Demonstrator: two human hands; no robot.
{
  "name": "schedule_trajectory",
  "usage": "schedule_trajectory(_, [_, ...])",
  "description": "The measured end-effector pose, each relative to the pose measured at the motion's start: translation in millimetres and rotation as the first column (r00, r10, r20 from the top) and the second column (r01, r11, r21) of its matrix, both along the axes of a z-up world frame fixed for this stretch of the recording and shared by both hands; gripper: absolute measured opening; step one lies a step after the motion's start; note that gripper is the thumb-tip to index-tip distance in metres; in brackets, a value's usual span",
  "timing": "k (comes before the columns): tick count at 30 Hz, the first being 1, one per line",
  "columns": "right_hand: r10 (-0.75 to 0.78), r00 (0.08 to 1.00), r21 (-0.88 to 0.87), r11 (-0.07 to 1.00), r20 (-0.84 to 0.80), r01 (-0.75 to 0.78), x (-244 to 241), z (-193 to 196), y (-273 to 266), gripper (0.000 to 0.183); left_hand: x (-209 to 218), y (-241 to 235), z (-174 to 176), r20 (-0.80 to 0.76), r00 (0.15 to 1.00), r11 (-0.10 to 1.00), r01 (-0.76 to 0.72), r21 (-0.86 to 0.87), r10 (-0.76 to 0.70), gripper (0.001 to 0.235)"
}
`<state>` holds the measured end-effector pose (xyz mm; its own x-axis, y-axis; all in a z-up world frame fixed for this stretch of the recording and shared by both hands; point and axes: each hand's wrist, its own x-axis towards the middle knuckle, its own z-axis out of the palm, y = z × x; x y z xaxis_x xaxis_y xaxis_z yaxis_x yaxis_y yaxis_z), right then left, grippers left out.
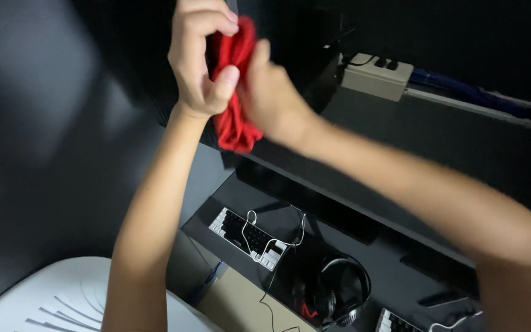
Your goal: The person picks up a red cloth and a small black object from a white chair. They then proceed to wipe the exterior surfaces of several black computer towers on a desk using the red cloth. The person cleans the sides, tops, and front panels of the towers.
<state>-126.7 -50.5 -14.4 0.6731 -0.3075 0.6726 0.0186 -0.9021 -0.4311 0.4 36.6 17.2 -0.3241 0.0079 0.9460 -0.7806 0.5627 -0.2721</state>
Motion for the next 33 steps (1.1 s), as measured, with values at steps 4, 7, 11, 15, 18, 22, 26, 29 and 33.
schedule_trajectory(4, [0.023,0.998,-0.135,0.991,0.064,-0.014,15,-33,9,0.056,8,0,-10,-0.185,0.951,0.951,0.276,0.137,-0.25,0.049])
schedule_trajectory(7, [0.11,0.982,-0.108,0.99,0.151,-0.094,3,-48,14,0.051,8,11,-31,-0.284,0.902,0.91,0.379,0.166,-0.324,0.048])
schedule_trajectory(11, [0.079,0.997,0.007,0.997,0.014,-0.08,11,-96,12,0.059,6,26,-71,-0.341,0.884,0.895,0.401,0.198,-0.32,0.04])
schedule_trajectory(15, [-0.023,0.995,0.054,0.998,-0.093,0.028,19,-110,0,0.069,2,44,-108,-0.467,0.863,0.937,0.304,0.173,-0.194,0.021])
schedule_trajectory(18, [-0.07,0.997,0.09,0.993,-0.024,0.072,11,-79,15,0.06,-4,59,-119,-0.53,0.841,0.94,0.262,0.22,-0.11,0.019])
schedule_trajectory(22, [-0.045,0.97,0.067,0.997,0.238,0.03,18,-72,27,0.044,-17,73,-120,-0.496,0.865,0.945,0.098,0.312,0.074,0.029])
schedule_trajectory(26, [-0.097,0.972,0.086,0.993,0.212,0.081,22,-100,21,0.05,-28,70,-141,-0.559,0.827,0.929,0.253,0.27,-0.063,0.028])
schedule_trajectory(29, [-0.122,0.985,0.099,0.989,0.118,0.111,29,-121,8,0.053,-33,72,-151,-0.735,0.664,0.847,0.305,0.435,0.138,0.031])
schedule_trajectory(33, [-0.126,0.976,0.098,0.989,0.178,0.109,20,-85,36,0.045,-30,72,-149,-0.708,0.701,0.885,0.277,0.373,0.079,0.032])
